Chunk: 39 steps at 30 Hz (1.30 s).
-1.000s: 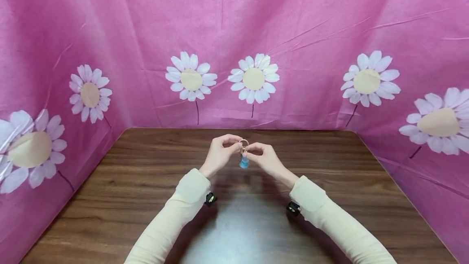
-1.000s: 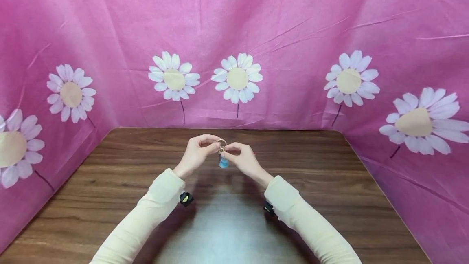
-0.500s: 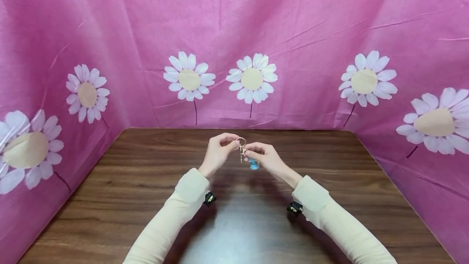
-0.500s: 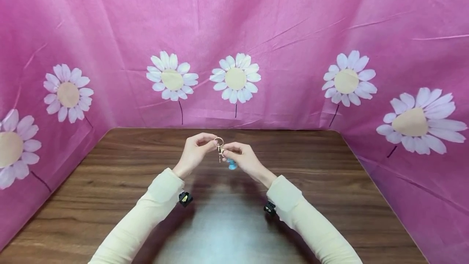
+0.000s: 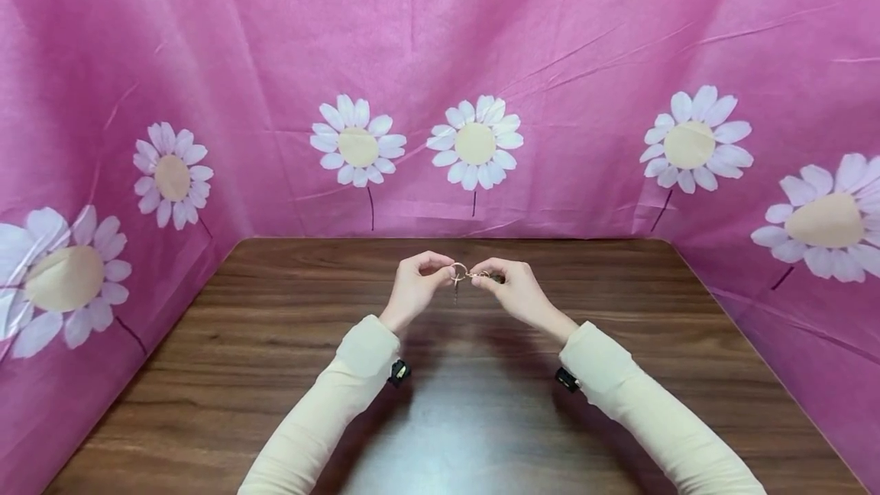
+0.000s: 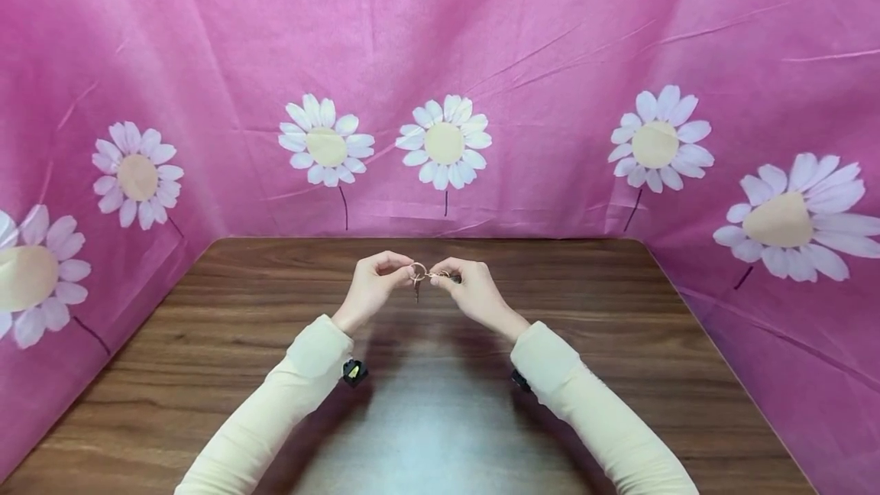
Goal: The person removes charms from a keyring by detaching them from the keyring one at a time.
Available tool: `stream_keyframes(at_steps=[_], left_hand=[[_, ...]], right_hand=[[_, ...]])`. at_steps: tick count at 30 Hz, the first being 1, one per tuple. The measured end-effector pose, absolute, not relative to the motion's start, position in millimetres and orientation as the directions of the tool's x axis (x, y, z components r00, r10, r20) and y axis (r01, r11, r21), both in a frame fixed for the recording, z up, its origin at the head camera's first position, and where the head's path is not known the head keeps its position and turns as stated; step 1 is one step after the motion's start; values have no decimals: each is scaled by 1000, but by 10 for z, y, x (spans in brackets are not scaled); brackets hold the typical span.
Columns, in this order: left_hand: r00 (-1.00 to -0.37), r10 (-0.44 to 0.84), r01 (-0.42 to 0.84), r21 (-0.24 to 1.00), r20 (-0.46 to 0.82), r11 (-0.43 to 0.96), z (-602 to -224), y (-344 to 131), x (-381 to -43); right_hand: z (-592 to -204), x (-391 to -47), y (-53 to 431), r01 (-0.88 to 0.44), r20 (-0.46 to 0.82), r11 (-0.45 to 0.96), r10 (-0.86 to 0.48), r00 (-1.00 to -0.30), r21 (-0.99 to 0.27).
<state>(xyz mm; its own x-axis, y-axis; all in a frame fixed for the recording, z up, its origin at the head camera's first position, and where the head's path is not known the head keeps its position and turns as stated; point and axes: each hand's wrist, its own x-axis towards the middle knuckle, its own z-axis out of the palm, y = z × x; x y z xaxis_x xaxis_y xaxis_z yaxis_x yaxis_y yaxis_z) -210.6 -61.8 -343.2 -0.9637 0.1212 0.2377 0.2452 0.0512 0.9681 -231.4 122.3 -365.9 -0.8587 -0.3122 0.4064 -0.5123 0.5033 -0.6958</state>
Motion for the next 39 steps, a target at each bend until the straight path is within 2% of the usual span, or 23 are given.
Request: stream_keyframes(at_steps=[7,12,17,23,28,36,39], left_hand=[[-966,89,246,969,244,15,-3652,-598,-2224],[-971,112,216,975,210,42,-3710,-577,-2225],[-972,153,188,981,179,45,-3710,-568,-2223],[-970,183,168,986,162,17,-3722,-543,-2226],[-968,203,155,988,148,19,-3735,-541,-2217],[-944,57,330,925,325,188,-3720,-586,-2195],[-933,71,361,908,354,214,-3635,-562,-2097]], right_hand=[[-3578,-2306,1254,-693,550,542,-431,-715,-476],[-3548,-2296,1266,-715,557,551,-461,-691,-431],[-3537,-2315,1265,-685,518,550,-453,-725,-478],[-3510,-2322,1244,-538,364,539,-401,-840,-647],[-3487,-2302,1209,-434,272,470,-374,-887,-768],[-3484,-2335,1181,-345,237,408,-293,-926,-845],[-3493,-2337,1187,-320,220,396,-277,-935,-861]])
